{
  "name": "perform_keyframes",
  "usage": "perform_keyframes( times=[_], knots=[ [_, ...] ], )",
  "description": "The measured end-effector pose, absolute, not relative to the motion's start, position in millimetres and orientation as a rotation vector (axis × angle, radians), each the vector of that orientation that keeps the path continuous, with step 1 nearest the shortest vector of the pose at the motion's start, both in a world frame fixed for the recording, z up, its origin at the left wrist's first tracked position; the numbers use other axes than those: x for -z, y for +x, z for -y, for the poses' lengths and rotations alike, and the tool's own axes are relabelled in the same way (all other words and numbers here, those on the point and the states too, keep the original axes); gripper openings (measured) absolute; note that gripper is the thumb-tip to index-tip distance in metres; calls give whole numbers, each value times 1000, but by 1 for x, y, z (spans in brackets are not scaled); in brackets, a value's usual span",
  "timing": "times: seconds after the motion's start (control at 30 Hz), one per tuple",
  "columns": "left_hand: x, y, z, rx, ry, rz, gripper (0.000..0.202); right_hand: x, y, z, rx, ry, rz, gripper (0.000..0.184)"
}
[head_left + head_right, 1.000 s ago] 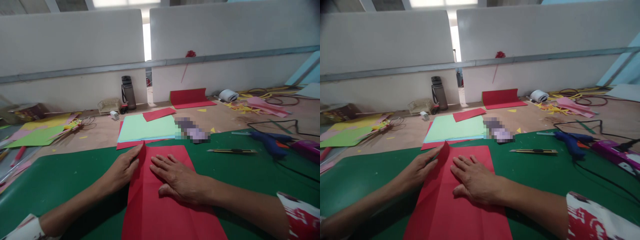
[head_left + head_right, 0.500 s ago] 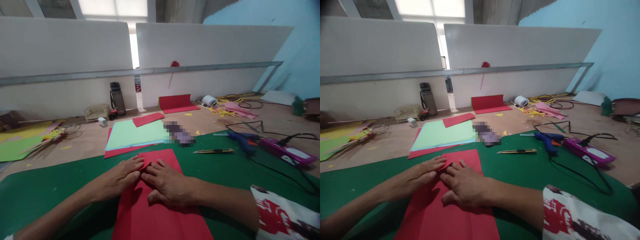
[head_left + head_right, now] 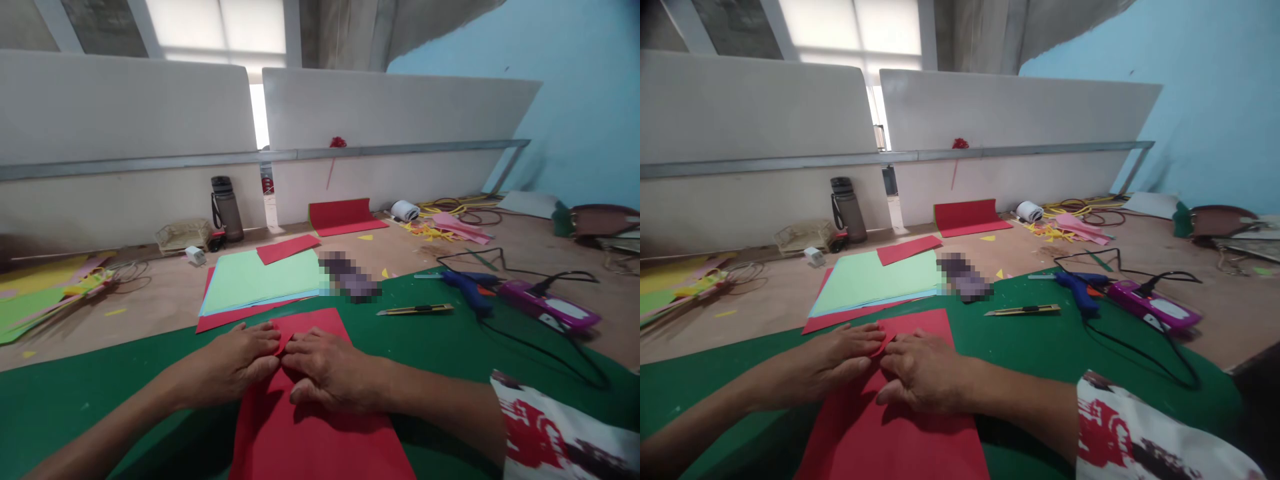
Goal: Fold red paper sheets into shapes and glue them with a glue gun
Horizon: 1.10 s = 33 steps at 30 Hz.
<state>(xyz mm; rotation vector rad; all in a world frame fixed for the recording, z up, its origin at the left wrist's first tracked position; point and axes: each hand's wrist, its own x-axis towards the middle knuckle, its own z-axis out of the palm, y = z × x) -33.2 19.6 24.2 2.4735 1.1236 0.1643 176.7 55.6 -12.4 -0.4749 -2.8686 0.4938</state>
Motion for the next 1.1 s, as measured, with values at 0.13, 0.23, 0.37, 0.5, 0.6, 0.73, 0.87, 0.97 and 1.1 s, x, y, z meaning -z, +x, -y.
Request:
perform_keyframes(
  times=[0.13,0.23,0.37,0.5,0.6,0.73,0.87,0.97,1.1],
  knots=[
    [-27,-32,-20,-104,2439,-1128,44,5,184,-75,-529,-595,2763,25],
    [-27,-32,-19,-100,2438,-1149,48,-6,195,-116,-447,-997,2527,22],
    [-25,-34,-19,-106,2437,-1144,50,-16,216,-190,-261,-1317,2358,35],
    [-22,-36,-18,-94,2434,-1168,49,-3,233,-235,-170,-1471,2362,33],
    [-22,-36,-18,-91,2422,-1182,47,10,238,-242,-138,-1488,2413,37],
    [-22,-36,-18,-83,2395,-1195,47,16,236,-241,-115,-1487,2438,37],
    [-22,-36,-18,-63,2390,-1214,47,12,236,-238,-112,-1494,2409,36],
    [-20,-37,-18,-70,2402,-1214,48,7,240,-236,-112,-1492,2371,35],
    [-20,-37,-18,-105,2432,-1174,46,-11,240,-223,-113,-1448,2347,51]
  ],
)
